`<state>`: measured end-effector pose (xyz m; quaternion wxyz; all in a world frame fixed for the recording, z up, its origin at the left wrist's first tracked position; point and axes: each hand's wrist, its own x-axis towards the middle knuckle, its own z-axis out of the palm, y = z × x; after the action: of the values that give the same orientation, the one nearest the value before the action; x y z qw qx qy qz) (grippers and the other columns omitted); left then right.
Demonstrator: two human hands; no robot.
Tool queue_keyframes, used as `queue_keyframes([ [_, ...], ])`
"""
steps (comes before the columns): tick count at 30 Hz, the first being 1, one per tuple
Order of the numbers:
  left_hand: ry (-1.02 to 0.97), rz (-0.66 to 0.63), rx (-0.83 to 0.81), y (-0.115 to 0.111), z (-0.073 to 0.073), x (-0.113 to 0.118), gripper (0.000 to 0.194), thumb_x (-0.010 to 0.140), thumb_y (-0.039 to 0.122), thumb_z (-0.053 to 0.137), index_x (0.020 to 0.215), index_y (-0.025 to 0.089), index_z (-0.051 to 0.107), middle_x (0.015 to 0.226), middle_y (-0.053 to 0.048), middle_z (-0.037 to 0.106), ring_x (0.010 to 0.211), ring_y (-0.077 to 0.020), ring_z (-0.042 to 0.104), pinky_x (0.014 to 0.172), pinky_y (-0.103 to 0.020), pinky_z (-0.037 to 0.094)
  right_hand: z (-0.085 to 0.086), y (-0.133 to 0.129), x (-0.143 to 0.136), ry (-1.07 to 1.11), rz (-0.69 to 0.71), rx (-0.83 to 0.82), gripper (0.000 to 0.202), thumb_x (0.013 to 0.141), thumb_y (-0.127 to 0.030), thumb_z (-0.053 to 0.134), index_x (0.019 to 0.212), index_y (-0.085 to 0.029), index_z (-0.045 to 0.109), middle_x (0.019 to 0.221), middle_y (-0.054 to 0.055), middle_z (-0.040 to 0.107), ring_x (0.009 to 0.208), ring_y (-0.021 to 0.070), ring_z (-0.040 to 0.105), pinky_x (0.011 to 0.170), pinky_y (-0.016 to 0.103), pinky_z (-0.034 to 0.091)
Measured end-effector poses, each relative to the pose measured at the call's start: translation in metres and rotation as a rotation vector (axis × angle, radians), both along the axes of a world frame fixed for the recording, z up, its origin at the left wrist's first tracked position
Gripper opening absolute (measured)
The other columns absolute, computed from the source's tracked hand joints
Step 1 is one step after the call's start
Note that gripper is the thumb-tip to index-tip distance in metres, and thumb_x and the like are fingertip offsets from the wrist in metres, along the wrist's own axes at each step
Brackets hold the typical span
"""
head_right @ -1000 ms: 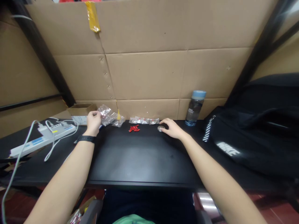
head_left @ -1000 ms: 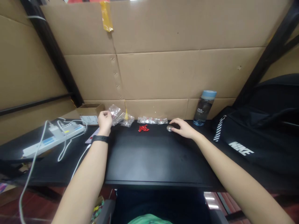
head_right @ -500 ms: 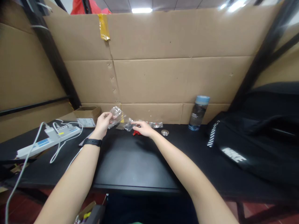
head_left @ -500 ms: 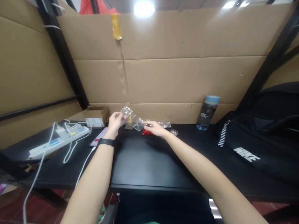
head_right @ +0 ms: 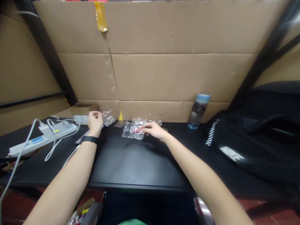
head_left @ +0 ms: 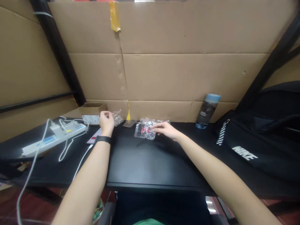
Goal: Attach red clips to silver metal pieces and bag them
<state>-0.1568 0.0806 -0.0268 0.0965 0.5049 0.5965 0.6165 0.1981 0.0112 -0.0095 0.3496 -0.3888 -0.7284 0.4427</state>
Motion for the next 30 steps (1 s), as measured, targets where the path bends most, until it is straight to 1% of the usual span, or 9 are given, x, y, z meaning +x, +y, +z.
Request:
queue_keyframes([
  [4, 0.303, -0.02, -0.09, 0.0, -0.014, 0.013, 0.015, 0.081, 0.02, 0.066, 0.094, 0.023, 0.06, 0.105, -0.009, 0.073, 0.106, -0.0283, 0.068, 0.097, -0.039, 0.047, 0.007, -0.009, 0.004, 0.053, -0.006, -0.026, 0.024, 0.084, -0.033, 0.075, 0.101, -0.016, 0.08, 0.089, 0.007, 0.076, 0.079, 0.0163, 0.069, 0.07, 0.027, 0.055],
  [7, 0.597, -0.071, -0.219, 0.0, -0.018, 0.022, 0.034, 0.075, 0.019, 0.069, 0.108, 0.025, 0.062, 0.118, -0.011, 0.071, 0.116, -0.0325, 0.065, 0.098, -0.043, 0.047, 0.01, -0.013, 0.003, 0.057, -0.006, -0.009, 0.021, 0.081, -0.029, 0.077, 0.097, -0.016, 0.08, 0.084, 0.006, 0.075, 0.073, 0.0153, 0.068, 0.068, 0.027, 0.056],
  [11, 0.661, -0.098, -0.124, -0.004, -0.008, 0.033, 0.051, 0.076, 0.026, 0.071, 0.125, 0.024, 0.06, 0.131, -0.014, 0.064, 0.127, -0.0359, 0.058, 0.103, -0.048, 0.046, 0.003, -0.012, 0.002, -0.04, 0.026, 0.042, 0.02, 0.08, -0.023, 0.076, 0.099, -0.017, 0.079, 0.083, 0.004, 0.074, 0.07, 0.0149, 0.066, 0.066, 0.027, 0.055],
  [13, 0.588, -0.219, -0.052, -0.008, -0.001, 0.043, 0.045, 0.081, 0.03, 0.068, 0.124, 0.022, 0.061, 0.126, -0.013, 0.067, 0.12, -0.0314, 0.063, 0.103, -0.044, 0.048, -0.003, -0.008, 0.003, -0.151, 0.023, 0.136, 0.025, 0.079, -0.018, 0.075, 0.104, -0.018, 0.077, 0.091, 0.005, 0.075, 0.071, 0.0147, 0.067, 0.066, 0.027, 0.054],
  [16, 0.541, -0.549, -0.073, -0.022, 0.008, 0.067, 0.029, 0.09, 0.034, 0.059, 0.114, 0.021, 0.067, 0.113, -0.009, 0.074, 0.105, -0.0248, 0.069, 0.097, -0.036, 0.053, -0.007, -0.002, 0.007, -0.303, -0.057, 0.376, 0.033, 0.078, -0.013, 0.074, 0.11, -0.021, 0.075, 0.107, 0.006, 0.075, 0.079, 0.0161, 0.067, 0.074, 0.029, 0.053],
  [20, 0.827, -0.904, -0.094, -0.05, 0.01, 0.109, 0.028, 0.092, 0.028, 0.056, 0.115, 0.025, 0.073, 0.119, -0.006, 0.074, 0.11, -0.0239, 0.068, 0.102, -0.037, 0.051, 0.001, 0.004, 0.024, -0.375, -0.108, 0.51, 0.027, 0.084, -0.016, 0.068, 0.11, -0.022, 0.075, 0.11, 0.004, 0.075, 0.083, 0.0168, 0.068, 0.082, 0.031, 0.053],
  [25, 0.947, -1.11, -0.022, -0.073, 0.005, 0.144, 0.037, 0.093, 0.019, 0.056, 0.129, 0.023, 0.067, 0.139, -0.006, 0.065, 0.13, -0.0212, 0.06, 0.114, -0.035, 0.043, 0.0, 0.019, 0.07, -0.445, -0.285, 0.53, 0.02, 0.084, -0.015, 0.063, 0.096, -0.02, 0.078, 0.096, 0.005, 0.077, 0.079, 0.0184, 0.069, 0.082, 0.031, 0.054],
  [27, 1.001, -1.149, -0.043, -0.076, 0.005, 0.147, 0.035, 0.093, 0.019, 0.058, 0.126, 0.023, 0.069, 0.134, -0.007, 0.068, 0.125, -0.0211, 0.063, 0.111, -0.034, 0.045, -0.006, 0.027, 0.094, -0.495, -0.369, 0.517, 0.021, 0.083, -0.015, 0.062, 0.095, -0.02, 0.079, 0.094, 0.005, 0.077, 0.081, 0.0197, 0.07, 0.082, 0.032, 0.054],
  [30, 1.042, -1.101, -0.069, -0.078, 0.008, 0.145, 0.034, 0.092, 0.022, 0.06, 0.124, 0.024, 0.071, 0.123, -0.006, 0.073, 0.113, -0.0218, 0.069, 0.103, -0.033, 0.049, -0.015, 0.034, 0.126, -0.549, -0.434, 0.435, 0.023, 0.082, -0.016, 0.063, 0.1, -0.019, 0.079, 0.094, 0.005, 0.078, 0.082, 0.0202, 0.07, 0.084, 0.034, 0.055],
])
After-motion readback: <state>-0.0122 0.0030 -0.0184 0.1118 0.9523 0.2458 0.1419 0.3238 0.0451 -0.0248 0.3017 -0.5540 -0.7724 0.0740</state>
